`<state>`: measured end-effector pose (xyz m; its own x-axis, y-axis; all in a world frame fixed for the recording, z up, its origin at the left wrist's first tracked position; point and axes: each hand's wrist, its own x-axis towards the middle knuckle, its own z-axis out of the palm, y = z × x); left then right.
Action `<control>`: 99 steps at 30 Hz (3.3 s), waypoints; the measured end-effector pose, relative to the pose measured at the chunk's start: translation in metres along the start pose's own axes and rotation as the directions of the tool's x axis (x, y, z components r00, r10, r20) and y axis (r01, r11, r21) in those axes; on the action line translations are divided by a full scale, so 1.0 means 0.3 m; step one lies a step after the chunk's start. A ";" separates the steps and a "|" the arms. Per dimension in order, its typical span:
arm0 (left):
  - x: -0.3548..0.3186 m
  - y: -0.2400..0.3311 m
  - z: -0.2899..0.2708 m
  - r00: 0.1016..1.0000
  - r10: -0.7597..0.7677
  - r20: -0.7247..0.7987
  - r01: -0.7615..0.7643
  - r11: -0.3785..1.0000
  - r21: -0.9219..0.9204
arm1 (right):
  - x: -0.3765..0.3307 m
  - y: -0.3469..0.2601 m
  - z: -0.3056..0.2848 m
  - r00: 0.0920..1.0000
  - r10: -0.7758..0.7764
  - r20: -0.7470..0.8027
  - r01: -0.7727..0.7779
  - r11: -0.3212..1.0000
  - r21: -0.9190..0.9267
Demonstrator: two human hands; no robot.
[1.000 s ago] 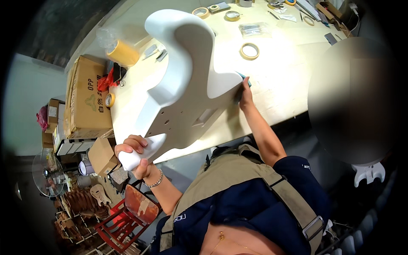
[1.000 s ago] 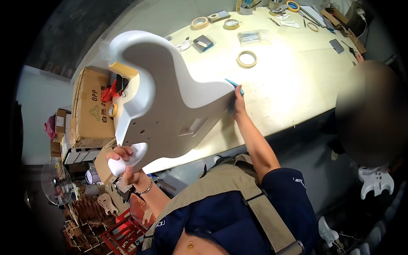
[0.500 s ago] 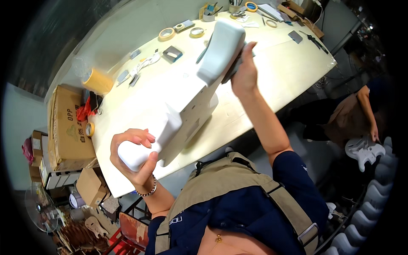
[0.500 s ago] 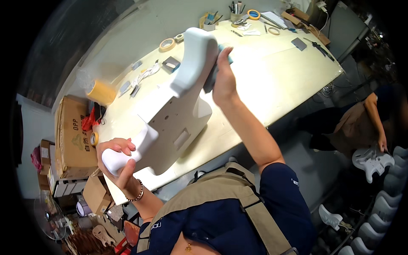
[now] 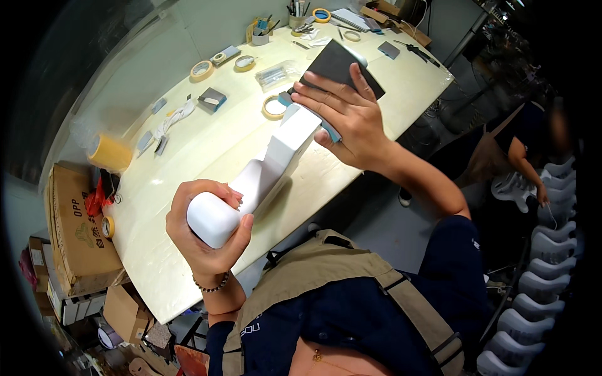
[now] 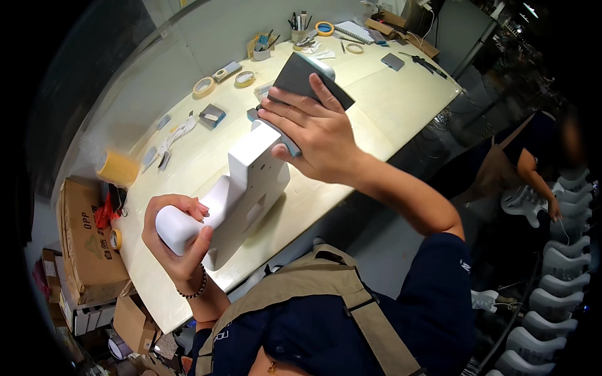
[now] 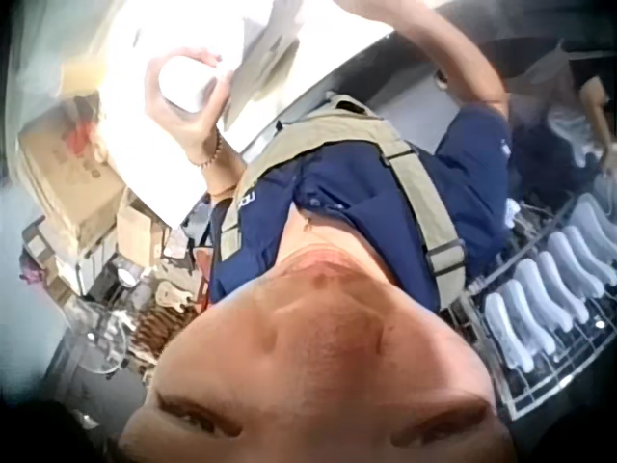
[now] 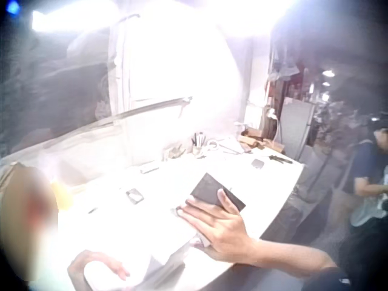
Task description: The person sands the surface of a white guitar body using a sanding block. They systematically rub the block across the top and bottom curves of the instrument, frequently flipping it over to access different areas. The person also briefly moves the guitar to a nearby rack and returns it to the table to continue sanding.
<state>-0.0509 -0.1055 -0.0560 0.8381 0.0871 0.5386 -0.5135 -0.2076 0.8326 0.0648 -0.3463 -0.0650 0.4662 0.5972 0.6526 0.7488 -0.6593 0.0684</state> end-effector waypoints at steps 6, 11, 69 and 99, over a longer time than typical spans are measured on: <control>0.035 -0.014 0.029 0.999 -0.013 0.036 0.013 1.000 0.010 | -0.045 -0.020 0.043 0.959 0.266 -0.100 -0.188 0.856 0.481; 0.038 -0.006 0.060 0.997 -0.006 0.072 0.003 0.999 0.036 | -0.091 0.170 -0.014 0.976 -0.214 0.036 0.212 0.906 -0.367; -0.315 -0.198 -0.413 0.973 0.113 -0.203 -0.171 0.940 -0.295 | 0.104 -0.370 0.463 0.728 0.679 -0.091 -0.147 0.284 0.947; -0.969 -0.420 -0.021 0.377 -0.792 -0.480 -0.011 0.514 -0.858 | -0.362 0.011 0.973 0.289 0.617 0.732 -0.955 0.129 0.269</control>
<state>-0.2311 -0.0984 -0.3166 0.6345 0.6645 -0.3947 -0.4311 0.7281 0.5329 0.1542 -0.2798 -0.3560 0.9418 0.1001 -0.3209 -0.2217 -0.5326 -0.8168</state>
